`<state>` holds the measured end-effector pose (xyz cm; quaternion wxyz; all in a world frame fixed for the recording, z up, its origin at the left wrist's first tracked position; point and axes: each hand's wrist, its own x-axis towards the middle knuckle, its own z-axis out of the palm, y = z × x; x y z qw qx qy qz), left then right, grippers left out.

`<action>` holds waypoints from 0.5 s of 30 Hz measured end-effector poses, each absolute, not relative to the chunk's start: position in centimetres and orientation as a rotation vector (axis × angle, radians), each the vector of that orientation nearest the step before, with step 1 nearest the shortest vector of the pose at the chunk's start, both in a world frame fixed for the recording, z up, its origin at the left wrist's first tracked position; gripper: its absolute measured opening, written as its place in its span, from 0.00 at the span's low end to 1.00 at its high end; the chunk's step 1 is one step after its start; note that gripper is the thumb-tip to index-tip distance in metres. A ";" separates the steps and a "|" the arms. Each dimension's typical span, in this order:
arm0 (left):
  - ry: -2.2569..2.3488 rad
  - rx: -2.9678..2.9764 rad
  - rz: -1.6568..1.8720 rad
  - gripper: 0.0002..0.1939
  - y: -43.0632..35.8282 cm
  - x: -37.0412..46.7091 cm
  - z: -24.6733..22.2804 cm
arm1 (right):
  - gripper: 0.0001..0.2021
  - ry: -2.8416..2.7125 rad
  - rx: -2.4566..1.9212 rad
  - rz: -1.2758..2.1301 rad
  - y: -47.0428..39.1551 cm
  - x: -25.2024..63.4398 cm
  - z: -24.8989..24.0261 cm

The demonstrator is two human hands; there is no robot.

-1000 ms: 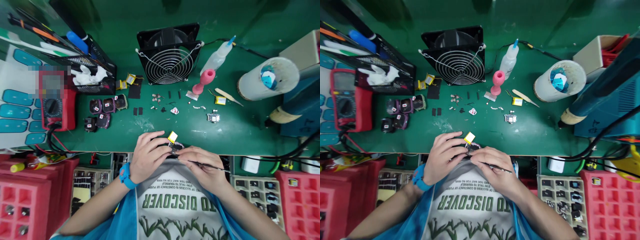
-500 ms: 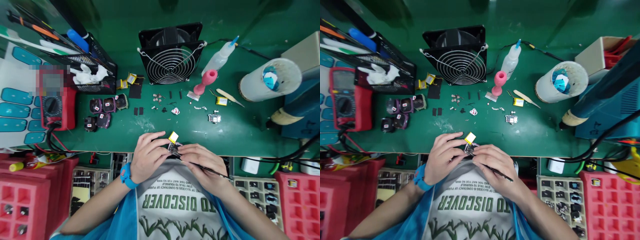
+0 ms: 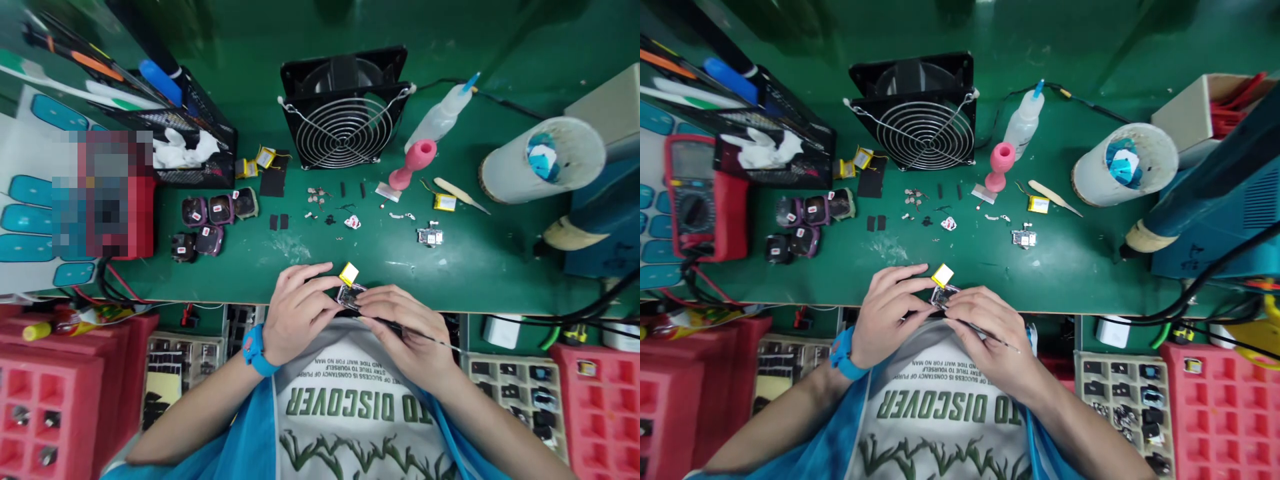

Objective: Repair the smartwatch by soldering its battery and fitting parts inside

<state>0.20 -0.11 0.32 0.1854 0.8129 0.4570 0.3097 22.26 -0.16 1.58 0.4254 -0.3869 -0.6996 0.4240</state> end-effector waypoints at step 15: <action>1.300 2.296 0.872 0.07 -0.1 0.4 0.4 | 0.10 -1.783 -0.966 1.040 -0.1 22.3 1.7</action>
